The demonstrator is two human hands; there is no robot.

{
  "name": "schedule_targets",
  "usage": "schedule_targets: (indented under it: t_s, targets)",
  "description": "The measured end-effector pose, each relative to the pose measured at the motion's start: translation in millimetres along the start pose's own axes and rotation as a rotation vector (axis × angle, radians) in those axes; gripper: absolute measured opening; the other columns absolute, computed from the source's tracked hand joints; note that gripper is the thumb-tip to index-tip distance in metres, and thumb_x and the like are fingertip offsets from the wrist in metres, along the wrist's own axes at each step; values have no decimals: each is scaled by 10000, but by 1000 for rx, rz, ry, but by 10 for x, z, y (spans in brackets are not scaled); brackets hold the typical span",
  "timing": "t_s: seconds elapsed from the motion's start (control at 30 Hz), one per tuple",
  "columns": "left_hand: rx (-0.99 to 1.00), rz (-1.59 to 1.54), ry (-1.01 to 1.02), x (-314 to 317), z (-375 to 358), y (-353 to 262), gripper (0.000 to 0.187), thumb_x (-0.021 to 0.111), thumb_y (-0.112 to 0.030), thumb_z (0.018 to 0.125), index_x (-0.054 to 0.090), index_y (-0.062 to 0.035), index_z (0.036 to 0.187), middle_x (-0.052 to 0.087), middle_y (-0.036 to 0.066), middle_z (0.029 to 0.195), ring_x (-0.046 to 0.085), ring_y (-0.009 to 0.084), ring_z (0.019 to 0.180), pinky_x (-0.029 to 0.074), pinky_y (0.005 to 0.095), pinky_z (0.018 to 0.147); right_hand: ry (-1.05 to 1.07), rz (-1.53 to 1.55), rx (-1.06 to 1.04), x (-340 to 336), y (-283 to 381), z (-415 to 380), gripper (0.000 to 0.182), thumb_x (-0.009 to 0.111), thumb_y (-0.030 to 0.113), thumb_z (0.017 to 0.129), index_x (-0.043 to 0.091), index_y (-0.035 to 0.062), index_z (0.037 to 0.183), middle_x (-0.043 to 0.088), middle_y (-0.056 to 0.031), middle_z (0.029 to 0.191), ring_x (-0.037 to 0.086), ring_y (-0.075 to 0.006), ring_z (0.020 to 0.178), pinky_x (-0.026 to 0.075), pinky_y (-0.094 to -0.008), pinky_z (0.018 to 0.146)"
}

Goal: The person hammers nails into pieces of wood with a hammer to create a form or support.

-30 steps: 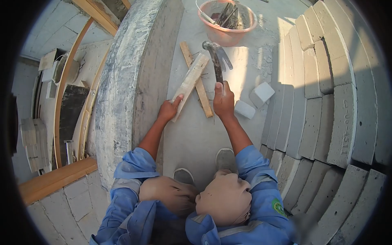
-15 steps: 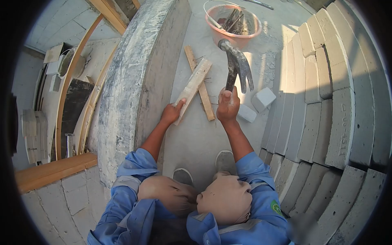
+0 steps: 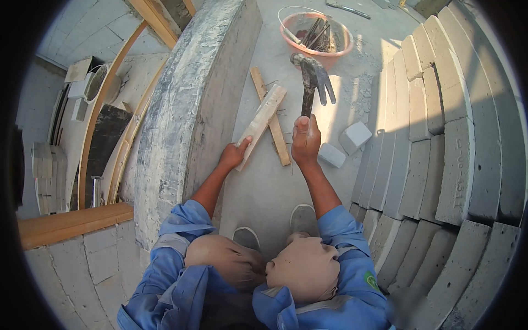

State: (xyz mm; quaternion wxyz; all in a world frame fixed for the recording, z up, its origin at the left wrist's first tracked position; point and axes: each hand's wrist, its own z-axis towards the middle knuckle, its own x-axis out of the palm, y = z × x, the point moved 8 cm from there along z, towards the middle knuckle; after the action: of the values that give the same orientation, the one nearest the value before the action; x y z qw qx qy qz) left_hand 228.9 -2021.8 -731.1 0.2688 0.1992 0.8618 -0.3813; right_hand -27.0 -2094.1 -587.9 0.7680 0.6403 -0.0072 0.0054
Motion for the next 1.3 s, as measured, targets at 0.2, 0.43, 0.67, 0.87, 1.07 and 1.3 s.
schedule_targets:
  t_s: [0.2,0.43,0.67,0.87,1.07,1.3]
  targets:
    - [-36,13,82,18,-60,-36,999,446,-826,799,667,112,1063,656,308,1095,654,396,1043,495,440,899,166,-594,235,-117,-760,-262,557,411,535,1005,542,41,784,470,-8,649,474,-120,643,381,-299,603]
    - [47,-82,83,181,-105,58,1128,425,-895,735,637,153,1095,655,311,1095,663,390,1018,493,434,879,82,-296,301,-487,-983,-724,495,467,465,1010,505,53,737,446,19,620,412,-75,527,333,-273,488]
    - [35,-320,73,342,-273,97,1030,406,-878,766,693,64,1069,677,265,1066,669,356,1006,488,403,888,-188,-285,188,-1121,-1867,-693,364,597,325,956,598,-14,825,548,-47,664,533,-162,605,437,-334,561]
    - [29,-586,145,243,-759,-57,895,450,-791,843,704,49,1021,697,206,960,681,292,940,502,378,834,-378,-988,-188,-830,-223,-788,446,708,227,861,579,-52,1185,673,-140,972,644,-325,897,504,-377,832]
    - [266,-540,-54,-30,-976,-434,766,434,-695,930,677,16,1080,698,120,964,656,195,880,503,325,796,300,-295,102,86,-53,-578,461,700,233,875,555,-17,1234,644,-117,1008,620,-209,936,478,-335,861]
    - [617,-449,-178,-112,-1450,-609,626,386,-561,1002,560,-30,1286,674,200,1048,654,299,960,469,386,885,449,450,417,718,47,-952,364,622,276,946,584,-34,1133,622,-61,986,592,-135,882,485,-283,759]
